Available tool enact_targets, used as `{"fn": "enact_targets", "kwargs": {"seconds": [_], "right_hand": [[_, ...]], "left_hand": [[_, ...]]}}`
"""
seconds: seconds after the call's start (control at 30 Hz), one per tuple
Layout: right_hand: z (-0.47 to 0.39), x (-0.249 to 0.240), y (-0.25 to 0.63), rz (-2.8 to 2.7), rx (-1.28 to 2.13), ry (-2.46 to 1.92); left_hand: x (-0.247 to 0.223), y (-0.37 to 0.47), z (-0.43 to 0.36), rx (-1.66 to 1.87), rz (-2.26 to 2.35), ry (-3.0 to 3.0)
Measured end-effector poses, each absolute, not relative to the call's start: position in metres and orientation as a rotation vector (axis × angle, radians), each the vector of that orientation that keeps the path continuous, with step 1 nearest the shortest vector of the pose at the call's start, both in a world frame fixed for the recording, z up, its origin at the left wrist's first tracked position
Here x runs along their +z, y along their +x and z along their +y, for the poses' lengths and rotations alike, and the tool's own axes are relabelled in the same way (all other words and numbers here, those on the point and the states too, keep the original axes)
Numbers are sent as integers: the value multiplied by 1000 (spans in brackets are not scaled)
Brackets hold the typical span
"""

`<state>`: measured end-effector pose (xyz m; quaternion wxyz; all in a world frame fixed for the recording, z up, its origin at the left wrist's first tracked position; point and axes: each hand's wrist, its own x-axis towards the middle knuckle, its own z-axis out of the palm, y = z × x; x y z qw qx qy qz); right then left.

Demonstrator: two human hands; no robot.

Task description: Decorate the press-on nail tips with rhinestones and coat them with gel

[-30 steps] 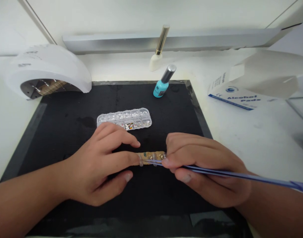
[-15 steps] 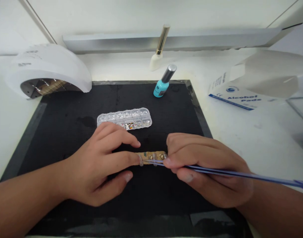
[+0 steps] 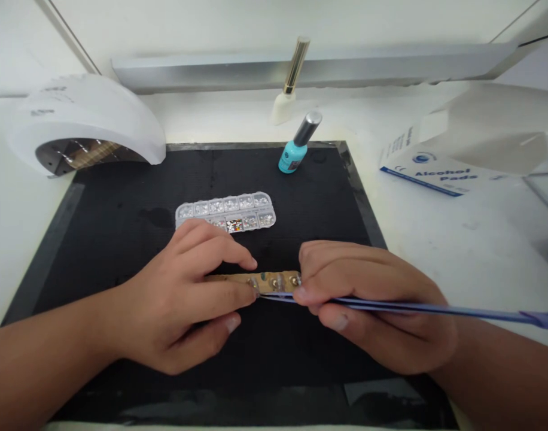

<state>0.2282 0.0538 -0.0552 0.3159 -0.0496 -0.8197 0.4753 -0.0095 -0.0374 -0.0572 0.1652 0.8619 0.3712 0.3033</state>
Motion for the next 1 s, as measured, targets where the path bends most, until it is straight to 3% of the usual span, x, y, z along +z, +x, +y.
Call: {"fn": "enact_targets", "kwargs": {"seconds": [1.0], "right_hand": [[54,-60,229,-1994,1383,-149]], "left_hand": [[-59,-9,-37,878,1043,2475]]}}
